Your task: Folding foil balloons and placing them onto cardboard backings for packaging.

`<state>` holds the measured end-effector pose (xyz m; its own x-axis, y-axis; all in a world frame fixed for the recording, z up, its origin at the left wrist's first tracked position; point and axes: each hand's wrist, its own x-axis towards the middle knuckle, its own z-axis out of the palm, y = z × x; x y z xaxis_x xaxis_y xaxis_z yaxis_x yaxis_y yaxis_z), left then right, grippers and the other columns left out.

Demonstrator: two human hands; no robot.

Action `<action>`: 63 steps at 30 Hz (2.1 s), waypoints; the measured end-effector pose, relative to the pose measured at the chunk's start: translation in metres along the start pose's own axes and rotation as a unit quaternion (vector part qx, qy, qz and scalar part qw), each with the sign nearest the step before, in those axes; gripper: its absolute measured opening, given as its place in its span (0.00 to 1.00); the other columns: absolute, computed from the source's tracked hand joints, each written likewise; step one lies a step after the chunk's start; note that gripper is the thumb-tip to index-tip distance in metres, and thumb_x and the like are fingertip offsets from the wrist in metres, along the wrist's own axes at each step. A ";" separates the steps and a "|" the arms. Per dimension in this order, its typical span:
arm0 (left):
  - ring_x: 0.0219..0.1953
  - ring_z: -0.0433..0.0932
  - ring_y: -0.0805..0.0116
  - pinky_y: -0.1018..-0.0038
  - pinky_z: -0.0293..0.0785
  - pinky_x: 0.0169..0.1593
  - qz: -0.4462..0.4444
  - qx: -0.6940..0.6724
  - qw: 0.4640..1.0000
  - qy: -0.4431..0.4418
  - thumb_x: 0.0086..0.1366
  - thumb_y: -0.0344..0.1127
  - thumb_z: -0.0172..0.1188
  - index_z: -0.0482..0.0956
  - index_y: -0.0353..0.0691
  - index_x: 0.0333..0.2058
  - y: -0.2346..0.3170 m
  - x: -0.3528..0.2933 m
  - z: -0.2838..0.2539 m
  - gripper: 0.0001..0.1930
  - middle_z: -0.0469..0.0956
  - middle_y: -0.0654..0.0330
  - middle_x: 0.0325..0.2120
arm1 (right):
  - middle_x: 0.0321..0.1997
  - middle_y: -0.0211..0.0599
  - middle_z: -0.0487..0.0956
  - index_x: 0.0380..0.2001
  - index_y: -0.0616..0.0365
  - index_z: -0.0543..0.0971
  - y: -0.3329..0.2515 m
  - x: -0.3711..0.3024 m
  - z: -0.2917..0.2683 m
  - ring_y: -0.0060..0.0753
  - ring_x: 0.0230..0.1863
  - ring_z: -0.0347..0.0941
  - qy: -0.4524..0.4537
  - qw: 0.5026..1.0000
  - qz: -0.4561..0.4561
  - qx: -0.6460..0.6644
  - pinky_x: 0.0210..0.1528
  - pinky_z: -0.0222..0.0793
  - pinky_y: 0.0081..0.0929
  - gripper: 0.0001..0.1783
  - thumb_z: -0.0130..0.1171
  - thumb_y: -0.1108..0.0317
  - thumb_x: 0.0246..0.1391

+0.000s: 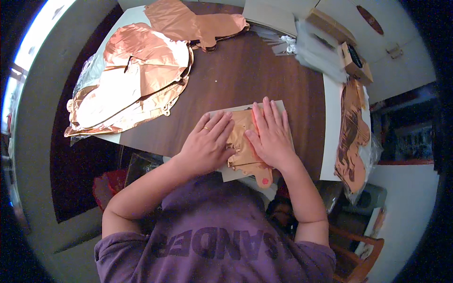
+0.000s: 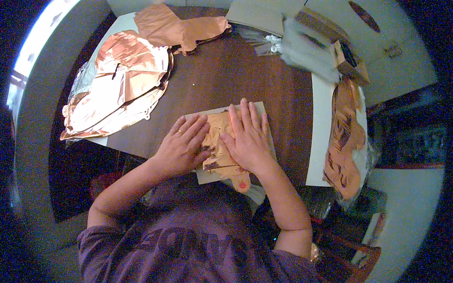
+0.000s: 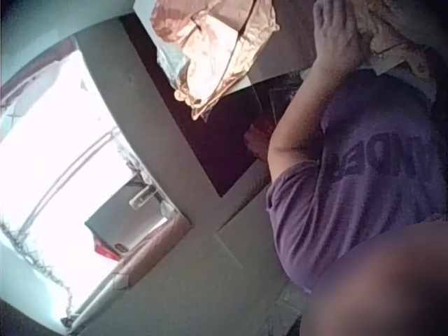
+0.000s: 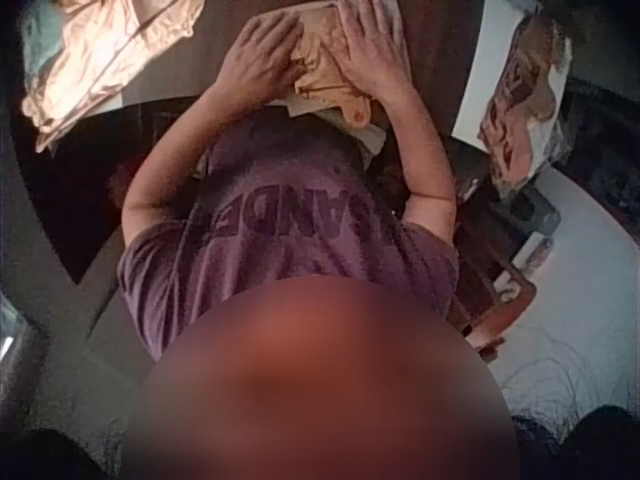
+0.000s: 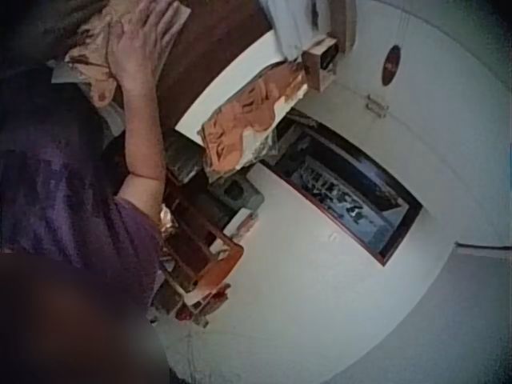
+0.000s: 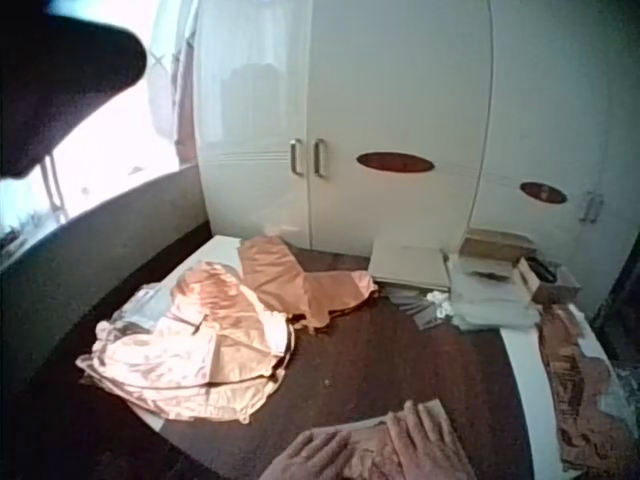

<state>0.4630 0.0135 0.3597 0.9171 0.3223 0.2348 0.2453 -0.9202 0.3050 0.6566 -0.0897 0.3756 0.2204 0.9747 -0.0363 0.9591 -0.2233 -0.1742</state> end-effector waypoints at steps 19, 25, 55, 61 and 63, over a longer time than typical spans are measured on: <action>0.65 0.59 0.44 0.53 0.54 0.67 -0.059 -0.140 0.987 0.043 0.56 0.44 0.66 0.51 0.31 0.66 -0.001 -0.004 -0.015 0.45 0.62 0.42 0.61 | 0.75 0.50 0.46 0.70 0.55 0.53 -0.001 -0.001 -0.006 0.51 0.75 0.41 0.008 1.000 -0.010 -0.027 0.73 0.33 0.53 0.38 0.46 0.47 0.63; 0.51 0.73 0.49 0.56 0.67 0.55 -0.166 -0.201 0.965 0.002 0.51 0.39 0.68 0.65 0.33 0.58 -0.008 0.027 -0.030 0.36 0.75 0.47 0.44 | 0.74 0.55 0.48 0.69 0.57 0.55 0.005 -0.003 0.001 0.56 0.75 0.42 0.024 0.999 -0.030 0.024 0.72 0.33 0.58 0.39 0.47 0.45 0.62; 0.40 0.76 0.44 0.58 0.74 0.45 -0.172 -0.165 0.971 -0.016 0.59 0.33 0.58 0.80 0.35 0.35 -0.009 0.034 -0.015 0.09 0.76 0.47 0.33 | 0.75 0.55 0.45 0.69 0.60 0.51 0.013 -0.012 0.004 0.53 0.76 0.38 0.014 0.999 -0.003 0.040 0.72 0.28 0.57 0.41 0.46 0.47 0.62; 0.35 0.80 0.50 0.61 0.76 0.41 -0.249 -0.220 0.938 -0.098 0.63 0.34 0.55 0.80 0.33 0.38 -0.003 0.047 -0.033 0.11 0.79 0.45 0.33 | 0.75 0.55 0.45 0.69 0.61 0.51 0.013 -0.012 0.005 0.54 0.76 0.38 0.026 0.999 -0.002 0.026 0.72 0.28 0.57 0.41 0.46 0.46 0.62; 0.31 0.81 0.53 0.61 0.76 0.40 -0.270 -0.265 0.916 -0.135 0.64 0.34 0.54 0.79 0.31 0.39 -0.005 0.053 -0.039 0.12 0.80 0.46 0.32 | 0.75 0.56 0.45 0.69 0.61 0.50 0.012 -0.011 0.005 0.55 0.76 0.38 0.021 0.999 0.010 0.035 0.72 0.28 0.57 0.41 0.45 0.46 0.63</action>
<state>0.4979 0.0439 0.4062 0.7684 0.5665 -0.2977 0.5650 -0.3819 0.7314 0.6652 -0.1031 0.3691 0.2478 0.9688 0.0010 0.9398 -0.2402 -0.2429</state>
